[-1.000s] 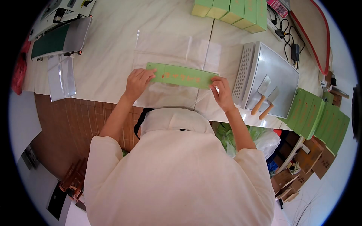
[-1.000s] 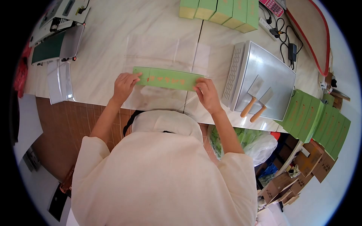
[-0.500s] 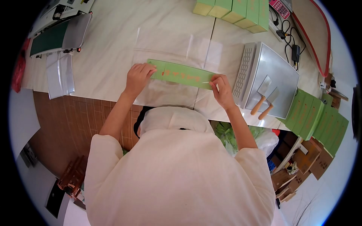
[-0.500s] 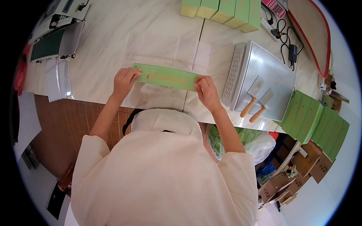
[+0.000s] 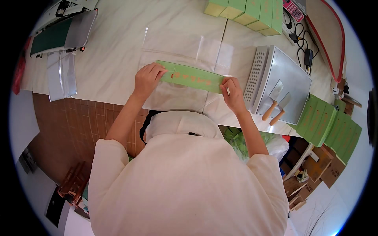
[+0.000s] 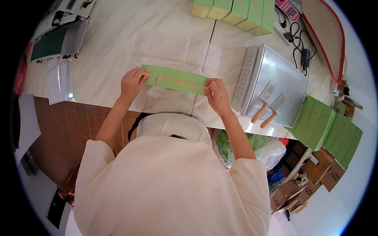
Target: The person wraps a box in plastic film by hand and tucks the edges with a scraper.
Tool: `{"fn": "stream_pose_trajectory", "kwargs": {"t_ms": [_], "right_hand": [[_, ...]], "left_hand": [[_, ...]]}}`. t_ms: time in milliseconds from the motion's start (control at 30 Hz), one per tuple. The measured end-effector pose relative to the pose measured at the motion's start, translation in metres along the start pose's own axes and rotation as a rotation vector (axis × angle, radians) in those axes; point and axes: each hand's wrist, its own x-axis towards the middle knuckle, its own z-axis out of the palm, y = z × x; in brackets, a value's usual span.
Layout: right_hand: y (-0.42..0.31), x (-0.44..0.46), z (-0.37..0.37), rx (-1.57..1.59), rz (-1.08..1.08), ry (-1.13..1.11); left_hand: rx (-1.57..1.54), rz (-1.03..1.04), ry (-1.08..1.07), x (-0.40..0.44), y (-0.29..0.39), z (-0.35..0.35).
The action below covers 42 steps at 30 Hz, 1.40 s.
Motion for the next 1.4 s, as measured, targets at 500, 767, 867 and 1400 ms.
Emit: {"fn": "stream_pose_trajectory", "kwargs": {"t_ms": [500, 767, 867, 1400], "right_hand": [[-0.002, 0.0, 0.0, -0.009, 0.018, -0.001], [0.006, -0.001, 0.003, -0.003, -0.012, 0.011], [0.01, -0.003, 0.002, -0.126, 0.134, 0.071], [-0.097, 0.025, 0.117, -0.472, -0.11, 0.02]], "left_hand": [[-0.002, -0.07, 0.055, -0.002, 0.003, 0.005], [-0.029, -0.098, 0.065, -0.001, 0.004, 0.006], [-0.047, -0.116, 0.064, 0.0, 0.005, 0.006], [0.082, -0.18, -0.003, 0.0, 0.012, 0.005]]}}
